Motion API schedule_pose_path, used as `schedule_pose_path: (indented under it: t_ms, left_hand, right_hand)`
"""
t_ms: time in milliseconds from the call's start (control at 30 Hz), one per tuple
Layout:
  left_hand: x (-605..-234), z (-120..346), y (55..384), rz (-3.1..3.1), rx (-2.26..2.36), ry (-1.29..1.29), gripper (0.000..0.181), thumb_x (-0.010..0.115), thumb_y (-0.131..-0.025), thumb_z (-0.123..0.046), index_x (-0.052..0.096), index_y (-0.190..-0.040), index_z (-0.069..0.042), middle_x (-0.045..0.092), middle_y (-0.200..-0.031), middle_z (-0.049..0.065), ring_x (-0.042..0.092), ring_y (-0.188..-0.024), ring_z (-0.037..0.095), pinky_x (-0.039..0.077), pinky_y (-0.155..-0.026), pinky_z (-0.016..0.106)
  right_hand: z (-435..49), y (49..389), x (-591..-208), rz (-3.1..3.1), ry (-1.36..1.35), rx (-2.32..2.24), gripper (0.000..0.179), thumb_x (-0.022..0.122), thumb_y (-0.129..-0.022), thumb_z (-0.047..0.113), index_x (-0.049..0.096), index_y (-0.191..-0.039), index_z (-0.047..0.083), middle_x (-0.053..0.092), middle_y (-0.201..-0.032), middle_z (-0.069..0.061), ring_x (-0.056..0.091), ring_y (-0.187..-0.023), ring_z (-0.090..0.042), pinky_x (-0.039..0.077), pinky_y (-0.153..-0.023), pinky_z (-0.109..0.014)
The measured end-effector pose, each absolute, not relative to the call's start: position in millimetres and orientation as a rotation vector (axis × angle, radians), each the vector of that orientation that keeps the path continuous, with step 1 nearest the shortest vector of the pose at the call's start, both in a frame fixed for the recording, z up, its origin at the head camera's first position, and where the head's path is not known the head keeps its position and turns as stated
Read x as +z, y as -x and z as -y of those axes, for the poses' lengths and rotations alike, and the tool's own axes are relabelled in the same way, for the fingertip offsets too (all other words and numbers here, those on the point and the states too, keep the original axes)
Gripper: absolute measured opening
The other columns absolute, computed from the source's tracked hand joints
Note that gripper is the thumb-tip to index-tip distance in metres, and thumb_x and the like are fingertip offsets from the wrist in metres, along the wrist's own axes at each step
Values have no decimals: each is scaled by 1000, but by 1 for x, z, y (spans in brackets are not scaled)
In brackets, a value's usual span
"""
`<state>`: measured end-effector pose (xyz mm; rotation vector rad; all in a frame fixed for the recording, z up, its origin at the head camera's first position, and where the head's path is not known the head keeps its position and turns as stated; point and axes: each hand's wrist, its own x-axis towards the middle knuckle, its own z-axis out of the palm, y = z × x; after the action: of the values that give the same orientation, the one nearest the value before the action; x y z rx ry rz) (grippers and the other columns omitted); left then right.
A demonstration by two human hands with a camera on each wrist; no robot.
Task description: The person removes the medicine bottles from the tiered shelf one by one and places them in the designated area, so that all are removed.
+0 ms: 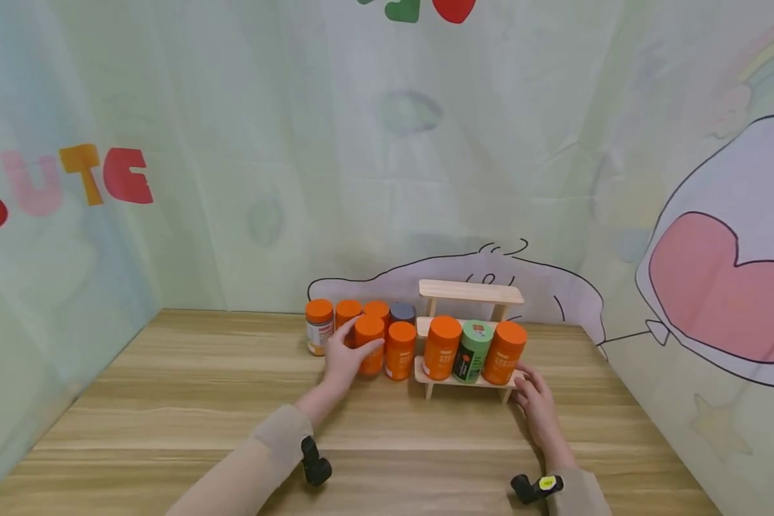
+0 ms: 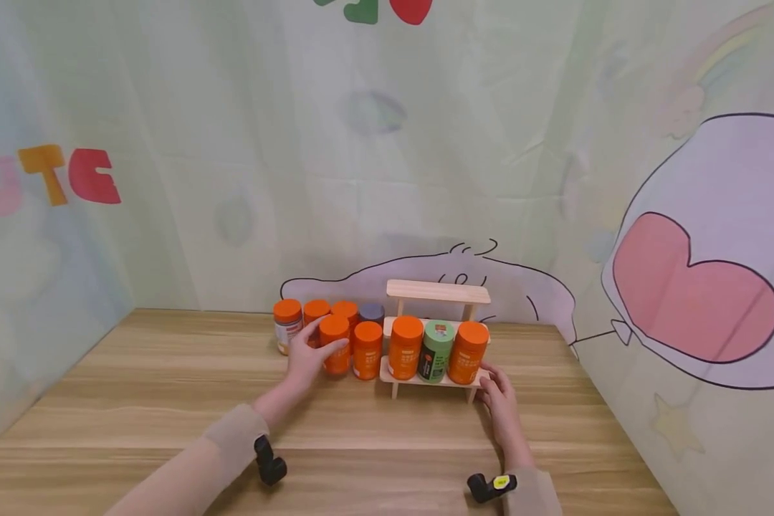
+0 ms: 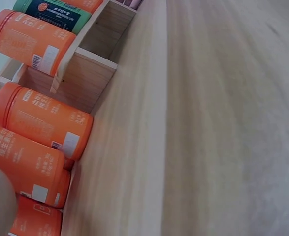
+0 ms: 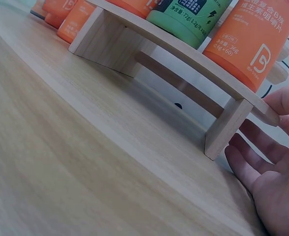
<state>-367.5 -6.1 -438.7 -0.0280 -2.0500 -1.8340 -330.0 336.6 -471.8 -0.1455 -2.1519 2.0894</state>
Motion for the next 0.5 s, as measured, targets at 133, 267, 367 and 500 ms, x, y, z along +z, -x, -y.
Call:
schedule_pose_path:
  t_ms: [133,267,367,500]
  left_hand:
    - [-442,6,368,2052,-1828,25,59,83,-77,-12,60,-130,2,60,-133,22,52,-127,36,34,-114,50]
    - [-444,6,370,2065,-1822,23,59,84,-77,-14,61,-129,1,61,-132,21,53,-127,35,34,-114,50]
    - [-446,4,371,2085,-1824,16,60,84,-77,-15,60,-130,1,60,-133,21,52,-128,35,35,-114,50]
    - [-448,4,372,2102,-1830,9,62,84,-77,-15,59,-131,1,59,-134,21,52,-128,35,36,-113,49]
  right_hand:
    - [-336,331,-472,2155,140,2090,44,34,-104,11,31,-144,-7,30,-140,-16,50,-92,6,48,-81,-11]
    - [-338,331,-473,2179,128,2076,45,33,-105,12,30,-145,-6,28,-146,-18,49,-94,7,47,-81,-10]
    - [-339,331,-473,2185,120,2073,45,32,-105,12,29,-145,-6,27,-149,-19,48,-94,7,46,-82,-9]
    - [-339,331,-473,2169,119,2080,44,33,-104,11,29,-144,-7,28,-148,-18,49,-94,7,47,-82,-10]
